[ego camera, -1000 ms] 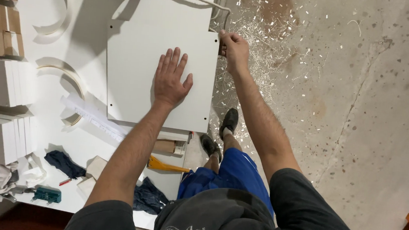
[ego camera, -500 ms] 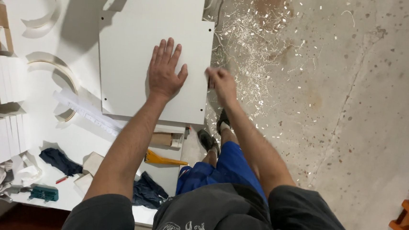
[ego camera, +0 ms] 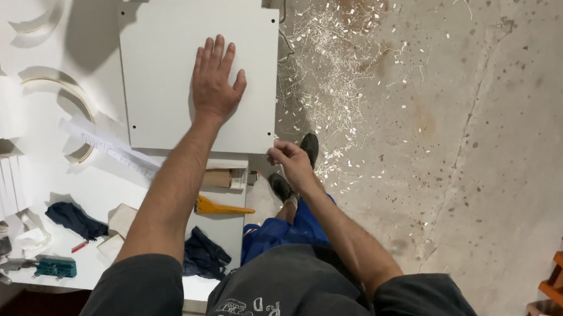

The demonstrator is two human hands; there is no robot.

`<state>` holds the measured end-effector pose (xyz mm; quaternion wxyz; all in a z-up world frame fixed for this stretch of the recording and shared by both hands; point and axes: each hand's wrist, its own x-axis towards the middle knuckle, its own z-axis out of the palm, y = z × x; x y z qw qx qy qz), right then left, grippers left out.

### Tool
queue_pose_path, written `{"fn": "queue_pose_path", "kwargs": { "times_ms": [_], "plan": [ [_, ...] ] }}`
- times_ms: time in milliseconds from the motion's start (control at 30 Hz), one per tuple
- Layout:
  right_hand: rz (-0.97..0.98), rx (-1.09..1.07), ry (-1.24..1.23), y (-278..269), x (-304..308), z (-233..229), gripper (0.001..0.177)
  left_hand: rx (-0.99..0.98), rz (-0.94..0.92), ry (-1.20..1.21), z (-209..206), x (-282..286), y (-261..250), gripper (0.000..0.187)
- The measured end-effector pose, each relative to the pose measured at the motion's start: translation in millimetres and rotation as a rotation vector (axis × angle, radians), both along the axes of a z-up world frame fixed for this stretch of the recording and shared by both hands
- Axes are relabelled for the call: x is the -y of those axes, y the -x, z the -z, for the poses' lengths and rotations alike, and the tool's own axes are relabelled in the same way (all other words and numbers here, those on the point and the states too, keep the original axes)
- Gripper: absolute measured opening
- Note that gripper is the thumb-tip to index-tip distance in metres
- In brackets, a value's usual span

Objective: The person sands the edges of a white rectangular board with a sanding block and a yellow scraper. They then iron a thin strip of material, fold it, and use a blue tool to press it. The person continues sanding the board edges and uses the blue tool again on the board surface.

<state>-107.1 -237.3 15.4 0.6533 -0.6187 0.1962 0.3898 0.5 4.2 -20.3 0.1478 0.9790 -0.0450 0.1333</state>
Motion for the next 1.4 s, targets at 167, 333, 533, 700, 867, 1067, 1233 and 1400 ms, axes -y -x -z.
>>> {"fn": "queue_pose_path", "kwargs": {
  "times_ms": [167,333,533,700,867,1067,1233,1400],
  "plan": [
    [0.078,0.103,-0.032,17,4,37,0.032,-0.029,-0.013,-0.007,-1,1,2,0.055],
    [-0.172,0.240,0.208,-28,-35,24,0.056,-0.090,-0.033,-0.007,-3,3,0,0.058],
    [-0.062,0.686,0.416,-171,-88,8,0.051,0.043,-0.070,-0.105,10,-1,-3,0.058],
    [0.027,0.687,0.393,-279,-115,65,0.067,0.021,-0.060,-0.092,16,-4,-3,0.060],
    [0.004,0.469,0.336,-197,-91,5,0.075,0.089,-0.066,-0.088,21,-5,-4,0.057],
    [-0.360,0.278,0.279,37,-26,62,0.061,0.218,-0.027,-0.070,26,-5,-6,0.054],
    [-0.083,-0.020,0.075,97,51,48,0.065,0.177,-0.142,-0.102,18,57,19,0.053],
    [0.643,-0.165,-0.700,49,80,-72,0.090,-0.115,0.523,0.458,-59,237,157,0.064]
  ]
}}
